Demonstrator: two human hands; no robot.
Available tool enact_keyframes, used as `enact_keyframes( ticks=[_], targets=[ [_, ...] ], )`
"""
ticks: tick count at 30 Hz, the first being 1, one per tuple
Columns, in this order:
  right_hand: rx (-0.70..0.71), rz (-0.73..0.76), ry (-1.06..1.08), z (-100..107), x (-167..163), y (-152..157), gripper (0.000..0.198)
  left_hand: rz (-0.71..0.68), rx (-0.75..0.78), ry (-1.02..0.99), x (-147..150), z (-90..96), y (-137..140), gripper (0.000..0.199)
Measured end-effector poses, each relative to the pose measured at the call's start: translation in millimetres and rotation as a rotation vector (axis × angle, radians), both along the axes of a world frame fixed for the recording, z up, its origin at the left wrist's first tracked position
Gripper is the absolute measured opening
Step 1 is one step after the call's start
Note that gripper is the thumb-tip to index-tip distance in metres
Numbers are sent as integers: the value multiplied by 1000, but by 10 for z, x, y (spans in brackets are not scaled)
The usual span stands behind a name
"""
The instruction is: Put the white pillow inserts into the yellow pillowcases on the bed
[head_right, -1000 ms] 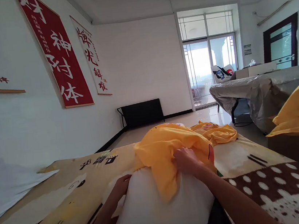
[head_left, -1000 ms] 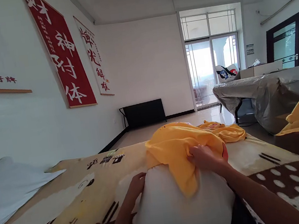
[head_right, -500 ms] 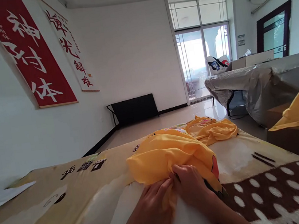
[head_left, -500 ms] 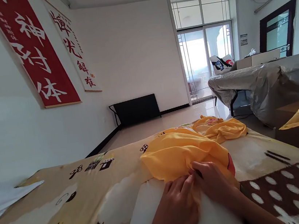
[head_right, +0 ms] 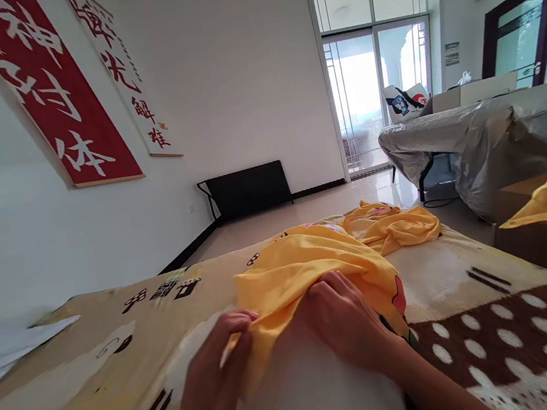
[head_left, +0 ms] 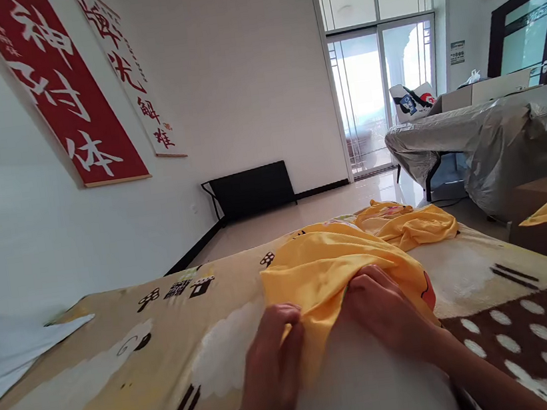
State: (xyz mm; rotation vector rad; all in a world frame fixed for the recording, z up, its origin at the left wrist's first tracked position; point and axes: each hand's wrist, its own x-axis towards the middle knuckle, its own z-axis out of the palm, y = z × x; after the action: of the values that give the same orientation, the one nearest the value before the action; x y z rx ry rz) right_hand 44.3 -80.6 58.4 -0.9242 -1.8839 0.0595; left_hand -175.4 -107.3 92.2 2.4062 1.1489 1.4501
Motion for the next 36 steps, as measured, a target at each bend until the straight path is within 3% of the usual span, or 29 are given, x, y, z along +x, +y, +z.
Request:
enact_keyframes(
  ticks=[4,7,10,14,17,19,21,25,28,31,33,36],
  targets=[
    [82,-397,-43,-123,30,159,50,90,-71,-450,-213,238,-172,14],
    [42,-595,-80,-203,115,293,53,245,-156,-580,-255,325,-236,16],
    [4,-591,-118,-159,255,316,36,316,-201,-657,-307,298,-128,19],
    [-55,-607,-105,12,441,171,24,206,-221,-759,-409,190,151,23],
    [10,-608,-63,129,503,-4,23,110,-261,-781,-402,157,196,26],
    [123,-559,-30,194,502,-129,24,88,-272,-747,-331,176,80,28],
    [218,-467,3,253,484,-257,23,169,-209,-631,-239,213,-115,30],
    [199,-245,57,340,427,-507,18,351,-113,-349,-212,281,-435,31],
    [12,-98,0,340,335,-658,16,347,-235,-196,-406,288,-416,35],
    [-263,117,-302,312,217,-725,23,167,-533,160,-638,249,-226,39],
    [-432,250,-493,319,188,-711,16,121,-653,351,-733,207,-77,43],
    [-636,436,-471,388,281,-609,8,275,-487,363,-766,132,121,51]
  ],
)
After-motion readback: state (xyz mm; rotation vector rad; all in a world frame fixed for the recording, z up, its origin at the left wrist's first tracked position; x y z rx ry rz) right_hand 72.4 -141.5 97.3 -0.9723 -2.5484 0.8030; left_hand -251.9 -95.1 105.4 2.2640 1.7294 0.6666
